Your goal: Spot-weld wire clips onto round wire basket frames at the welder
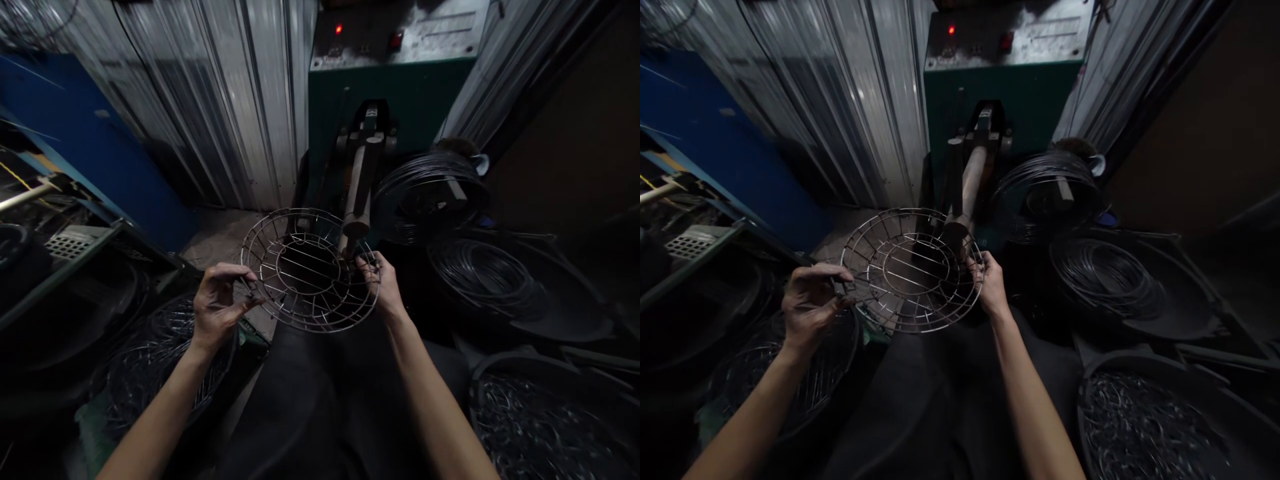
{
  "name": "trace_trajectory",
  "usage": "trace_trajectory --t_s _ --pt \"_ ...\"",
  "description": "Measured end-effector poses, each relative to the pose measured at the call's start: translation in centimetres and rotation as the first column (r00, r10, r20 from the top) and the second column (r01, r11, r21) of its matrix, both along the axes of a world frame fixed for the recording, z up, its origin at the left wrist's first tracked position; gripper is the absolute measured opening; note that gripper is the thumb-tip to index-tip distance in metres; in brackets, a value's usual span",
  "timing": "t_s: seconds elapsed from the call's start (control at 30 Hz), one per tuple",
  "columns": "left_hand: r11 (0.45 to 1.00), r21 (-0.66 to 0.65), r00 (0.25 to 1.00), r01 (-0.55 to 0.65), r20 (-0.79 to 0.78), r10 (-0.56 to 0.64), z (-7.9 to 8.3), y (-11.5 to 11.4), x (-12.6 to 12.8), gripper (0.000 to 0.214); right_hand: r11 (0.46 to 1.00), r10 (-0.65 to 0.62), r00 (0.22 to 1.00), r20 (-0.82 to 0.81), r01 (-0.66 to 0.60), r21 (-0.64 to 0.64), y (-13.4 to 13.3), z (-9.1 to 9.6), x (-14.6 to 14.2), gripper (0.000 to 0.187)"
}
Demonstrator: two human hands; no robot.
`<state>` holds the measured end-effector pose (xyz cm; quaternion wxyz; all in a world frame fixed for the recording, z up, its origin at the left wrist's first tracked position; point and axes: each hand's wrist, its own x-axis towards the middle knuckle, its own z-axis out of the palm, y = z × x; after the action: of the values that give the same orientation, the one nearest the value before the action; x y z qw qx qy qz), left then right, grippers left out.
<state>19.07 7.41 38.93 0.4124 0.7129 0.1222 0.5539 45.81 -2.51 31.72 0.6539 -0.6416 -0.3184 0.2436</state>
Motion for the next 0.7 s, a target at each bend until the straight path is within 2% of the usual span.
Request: trace_trajectory --t_s 0.37,0.7 --pt "0.999 -0.024 0.999 -0.033 -0.022 0.033 -0.33 0.38 0.45 0.039 0.999 -0.031 0.998 0.050 0.032 -0.012 0.04 0.25 0.32 0.032" --pt "0.998 -0.034 0.998 -0.053 -0.023 0.052 -0.79 0.63 0.27 0.040 0.999 -0.023 1.000 -0.013 0.023 0.031 0.20 0.15 0.36 0.031"
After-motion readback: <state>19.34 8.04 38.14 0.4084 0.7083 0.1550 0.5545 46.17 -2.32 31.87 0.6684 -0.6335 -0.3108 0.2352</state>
